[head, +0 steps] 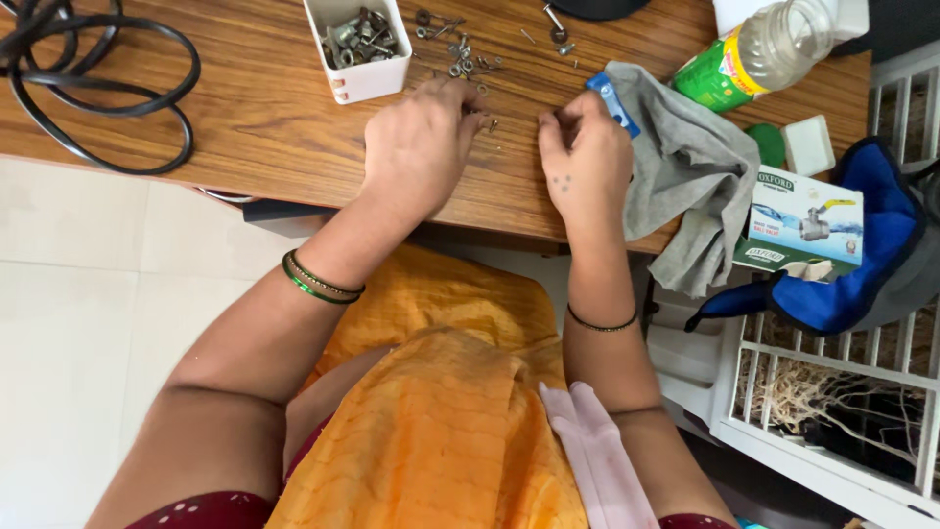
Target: The person pours coins from a plastic bottle onto a wooden table and sorts them by hand. They then gather various metal hardware items such as nuts, bolts, and washers from the table and place them into a small white container.
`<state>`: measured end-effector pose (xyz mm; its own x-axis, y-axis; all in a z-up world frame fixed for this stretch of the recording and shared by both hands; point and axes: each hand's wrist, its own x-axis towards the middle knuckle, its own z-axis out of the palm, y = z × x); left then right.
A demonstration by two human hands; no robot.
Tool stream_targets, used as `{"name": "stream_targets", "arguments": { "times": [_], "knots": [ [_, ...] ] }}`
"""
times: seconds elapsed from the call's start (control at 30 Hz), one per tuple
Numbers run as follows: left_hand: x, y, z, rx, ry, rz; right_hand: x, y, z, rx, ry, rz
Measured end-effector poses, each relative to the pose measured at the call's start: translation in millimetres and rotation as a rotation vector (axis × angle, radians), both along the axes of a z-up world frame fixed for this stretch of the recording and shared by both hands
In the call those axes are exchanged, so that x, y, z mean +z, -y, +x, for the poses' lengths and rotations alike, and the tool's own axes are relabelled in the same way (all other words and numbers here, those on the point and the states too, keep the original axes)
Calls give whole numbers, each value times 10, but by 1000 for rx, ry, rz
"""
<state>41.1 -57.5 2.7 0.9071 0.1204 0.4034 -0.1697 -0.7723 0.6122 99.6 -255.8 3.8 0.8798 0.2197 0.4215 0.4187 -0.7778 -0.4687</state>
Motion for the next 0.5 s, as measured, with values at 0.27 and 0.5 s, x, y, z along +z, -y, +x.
{"name": "stream_targets", "arguments": {
  "times": [0.27,0.5],
  "knots": [
    [176,-83,15,-21,-68,-268,194,-259,-258,347,60,-24],
    [-149,-133,182,-259,-143,-1074,36,-295,-236,271,44,-99]
  ]
}}
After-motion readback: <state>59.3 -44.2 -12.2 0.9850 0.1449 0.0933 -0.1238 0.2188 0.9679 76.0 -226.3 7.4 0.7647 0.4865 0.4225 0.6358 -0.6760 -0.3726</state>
